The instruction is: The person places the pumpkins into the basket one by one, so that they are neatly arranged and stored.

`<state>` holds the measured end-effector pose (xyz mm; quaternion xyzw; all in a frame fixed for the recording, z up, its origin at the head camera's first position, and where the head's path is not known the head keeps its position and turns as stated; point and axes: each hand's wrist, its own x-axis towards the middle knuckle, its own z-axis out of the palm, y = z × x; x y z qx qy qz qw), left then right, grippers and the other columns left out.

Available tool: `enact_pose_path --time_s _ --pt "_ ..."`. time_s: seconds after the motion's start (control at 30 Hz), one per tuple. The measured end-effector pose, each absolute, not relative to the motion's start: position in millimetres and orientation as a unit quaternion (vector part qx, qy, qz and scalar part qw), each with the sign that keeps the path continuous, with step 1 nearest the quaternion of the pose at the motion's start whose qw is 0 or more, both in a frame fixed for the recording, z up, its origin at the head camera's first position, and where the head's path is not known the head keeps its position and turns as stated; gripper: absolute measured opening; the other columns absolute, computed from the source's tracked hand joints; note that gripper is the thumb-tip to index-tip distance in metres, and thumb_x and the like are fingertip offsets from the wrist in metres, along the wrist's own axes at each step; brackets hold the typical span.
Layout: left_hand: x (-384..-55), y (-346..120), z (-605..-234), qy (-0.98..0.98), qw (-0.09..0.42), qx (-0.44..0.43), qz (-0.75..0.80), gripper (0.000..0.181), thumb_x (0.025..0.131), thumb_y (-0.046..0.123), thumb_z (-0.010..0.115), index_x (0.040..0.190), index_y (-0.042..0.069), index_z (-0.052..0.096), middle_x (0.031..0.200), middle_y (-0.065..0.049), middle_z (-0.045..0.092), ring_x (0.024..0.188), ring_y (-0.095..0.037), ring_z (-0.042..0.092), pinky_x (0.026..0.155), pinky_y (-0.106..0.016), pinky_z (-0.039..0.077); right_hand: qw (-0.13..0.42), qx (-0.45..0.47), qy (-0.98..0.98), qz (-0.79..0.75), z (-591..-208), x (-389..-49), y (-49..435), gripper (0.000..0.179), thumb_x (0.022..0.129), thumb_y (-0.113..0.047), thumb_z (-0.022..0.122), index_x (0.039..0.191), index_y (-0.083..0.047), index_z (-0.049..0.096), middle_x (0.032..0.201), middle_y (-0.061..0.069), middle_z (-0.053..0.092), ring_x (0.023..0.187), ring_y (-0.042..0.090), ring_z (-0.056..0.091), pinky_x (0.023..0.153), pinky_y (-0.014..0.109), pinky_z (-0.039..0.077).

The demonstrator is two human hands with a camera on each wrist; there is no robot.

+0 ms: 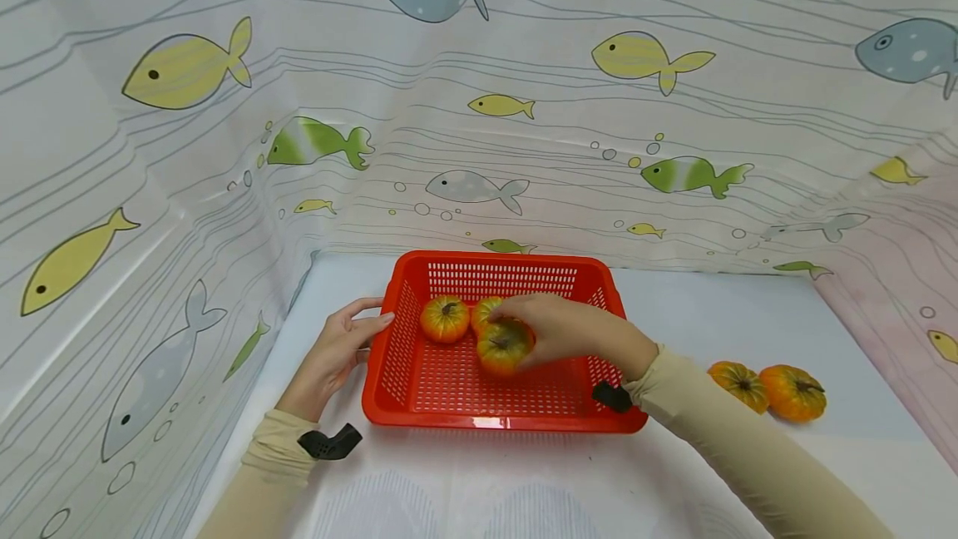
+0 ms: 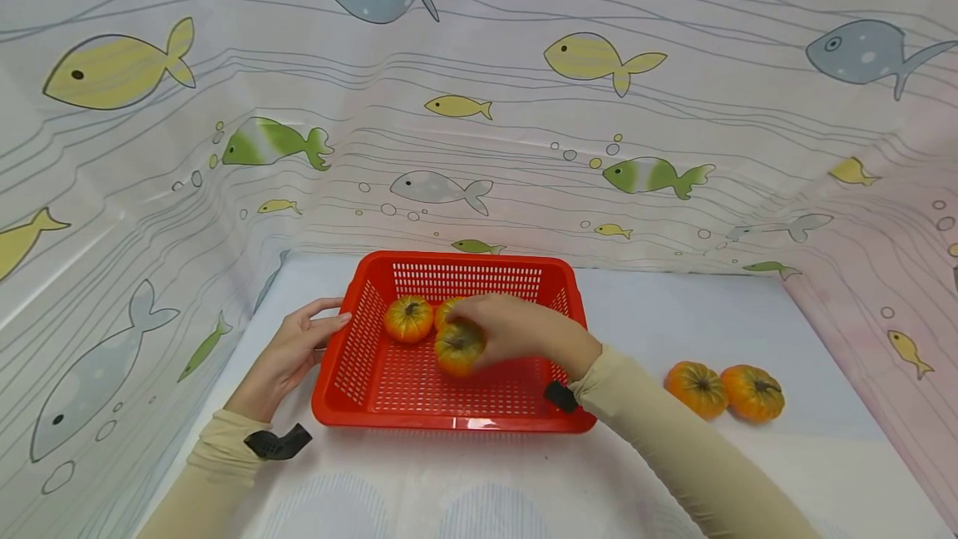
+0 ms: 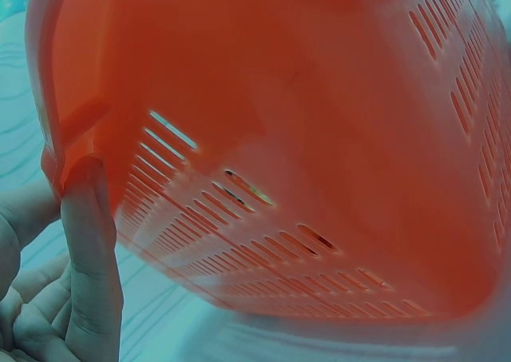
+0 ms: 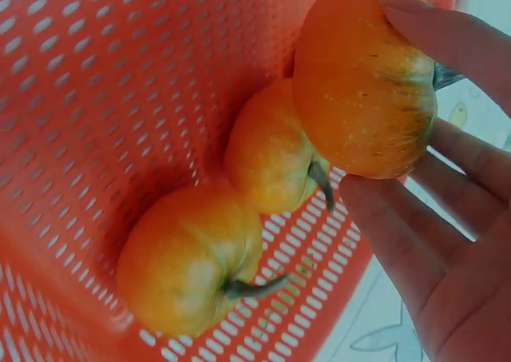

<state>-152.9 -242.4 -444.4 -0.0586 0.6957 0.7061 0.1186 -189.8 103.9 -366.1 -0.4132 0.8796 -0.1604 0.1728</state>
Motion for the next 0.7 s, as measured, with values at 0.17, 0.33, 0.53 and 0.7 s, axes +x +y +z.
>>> enact_pose_path --time_s 0.17,0.33,0.53,0.7 --pt "-153.0 -242.6 -444.8 0.695 0.118 -0.059 0.706 0.060 0.101 0.029 0.068 0.149 0.004 0.042 0.097 0.006 0.079 0.082 -0.011 0.078 0.072 -0.028 0.064 0.166 -0.430 0.874 -0.154 -371.8 -190.6 91.5 0.066 0.084 -0.031 0.087 0.142 -0.017 0.060 0.143 -0.002 0.064 0.131 0.017 0.059 0.112 0.038 0.051" --pt "-152.6 -242.8 -444.8 0.697 0.118 -0.057 0.705 0.060 0.101 0.029 0.068 0.149 0.004 0.042 0.097 0.006 0.080 0.083 -0.012 0.078 0.073 -0.029 0.064 0.167 -0.449 0.865 -0.150 -377.7 -190.7 77.5 0.063 0.084 -0.031 0.087 0.140 -0.016 0.062 0.139 -0.002 0.065 0.129 0.016 0.060 0.112 0.037 0.050" --pt "-152.6 -242.6 -444.6 0.697 0.118 -0.056 0.705 0.060 0.102 0.029 0.068 0.149 0.004 0.041 0.097 0.006 0.079 0.082 -0.012 0.078 0.072 -0.029 0.064 0.178 -0.452 0.863 -0.140 -385.6 -190.9 62.8 0.066 0.084 -0.033 0.087 0.141 -0.015 0.060 0.136 -0.001 0.066 0.129 0.018 0.059 0.112 0.037 0.050" --pt "-152.6 -242.6 -445.0 0.695 0.119 -0.053 0.707 0.059 0.102 0.028 0.067 0.149 0.004 0.041 0.097 0.006 0.079 0.082 -0.012 0.078 0.072 -0.029 0.064 0.177 -0.468 0.857 -0.125 -391.9 -191.6 51.6 0.064 0.085 -0.035 0.086 0.140 -0.013 0.061 0.135 -0.001 0.069 0.126 0.017 0.062 0.111 0.037 0.050"
